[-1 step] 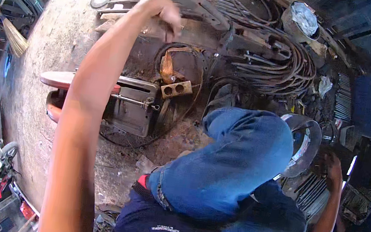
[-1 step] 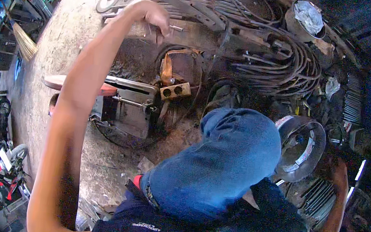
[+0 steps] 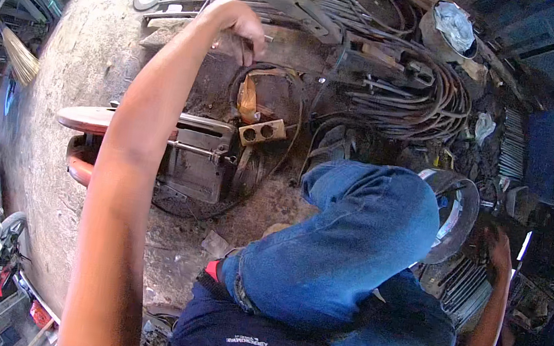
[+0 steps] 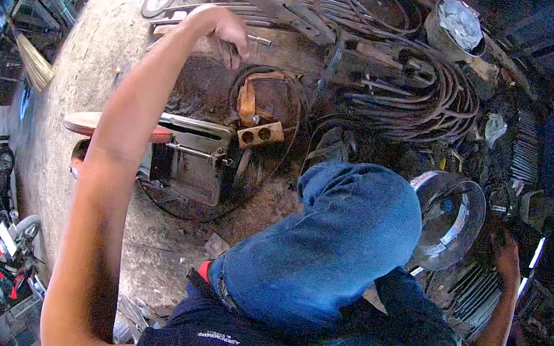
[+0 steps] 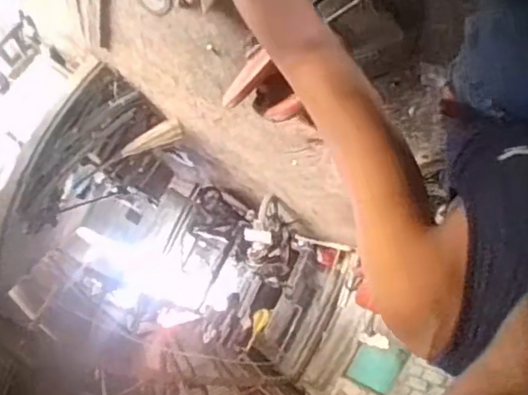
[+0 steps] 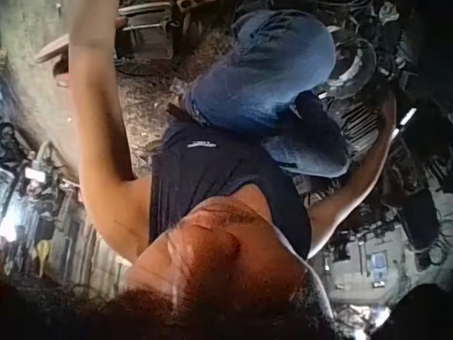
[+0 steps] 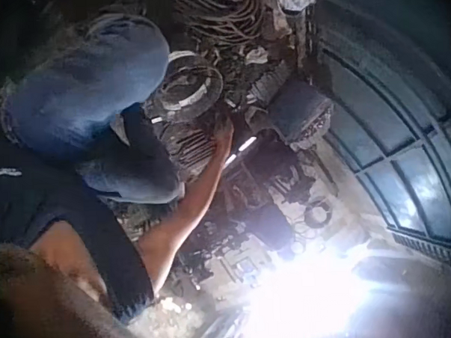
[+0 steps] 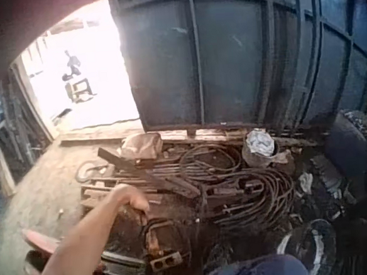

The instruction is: Organizing and sorting various metal parts and tools on a workshop floor into a metal bucket.

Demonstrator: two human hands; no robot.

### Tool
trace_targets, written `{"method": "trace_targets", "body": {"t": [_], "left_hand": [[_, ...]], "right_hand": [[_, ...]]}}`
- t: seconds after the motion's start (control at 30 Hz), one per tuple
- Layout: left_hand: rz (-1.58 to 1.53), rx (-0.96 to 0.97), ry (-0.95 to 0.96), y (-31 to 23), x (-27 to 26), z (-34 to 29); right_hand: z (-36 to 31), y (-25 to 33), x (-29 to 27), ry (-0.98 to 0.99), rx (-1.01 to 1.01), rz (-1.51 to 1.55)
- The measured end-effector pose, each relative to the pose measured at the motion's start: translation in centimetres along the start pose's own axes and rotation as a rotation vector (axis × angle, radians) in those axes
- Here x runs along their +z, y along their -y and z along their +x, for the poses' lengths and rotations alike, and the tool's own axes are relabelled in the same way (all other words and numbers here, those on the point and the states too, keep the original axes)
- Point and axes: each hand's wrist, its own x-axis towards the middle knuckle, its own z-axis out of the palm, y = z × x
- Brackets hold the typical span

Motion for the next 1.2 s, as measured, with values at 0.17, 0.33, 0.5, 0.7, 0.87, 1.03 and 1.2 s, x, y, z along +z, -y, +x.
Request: {"method": "trace_targets", "body": {"t": [0.17, 0.33, 0.5, 0.7, 0.87, 1.03, 1.2], "left_hand": [[0.193, 0.031, -0.534, 15.7, 2.2, 14.6], [-0.181, -0.012, -0.614, 10.0, 13.1, 19.3], [-0.101, 0.093, -0.677, 9.2, 21.0, 22.4], [0.188, 0.365, -0.681, 8.2, 23.5, 21.0], [0.461, 0.578, -0.920, 11.2, 26.3, 23.7], [0.341, 0.482, -0.789, 8.7, 25.0, 20.3], [0.227, 0.523, -0.835, 8.8, 25.8, 20.6]], "right_hand": [[-1.2, 6.7, 8.0, -0.114, -0.480, -0.529], [-6.8, 6.4, 10.0, -0.137, -0.460, -0.680], [-7.8, 7.5, 12.6, -0.108, -0.417, -0.684], [-9.2, 7.3, 13.5, -0.160, -0.358, -0.751], [-7.7, 6.2, 13.2, -0.125, -0.363, -0.649], [-6.7, 5.0, 12.6, -0.172, -0.311, -0.765], [-6.1, 4.6, 12.2, -0.115, -0.253, -0.612]]}}
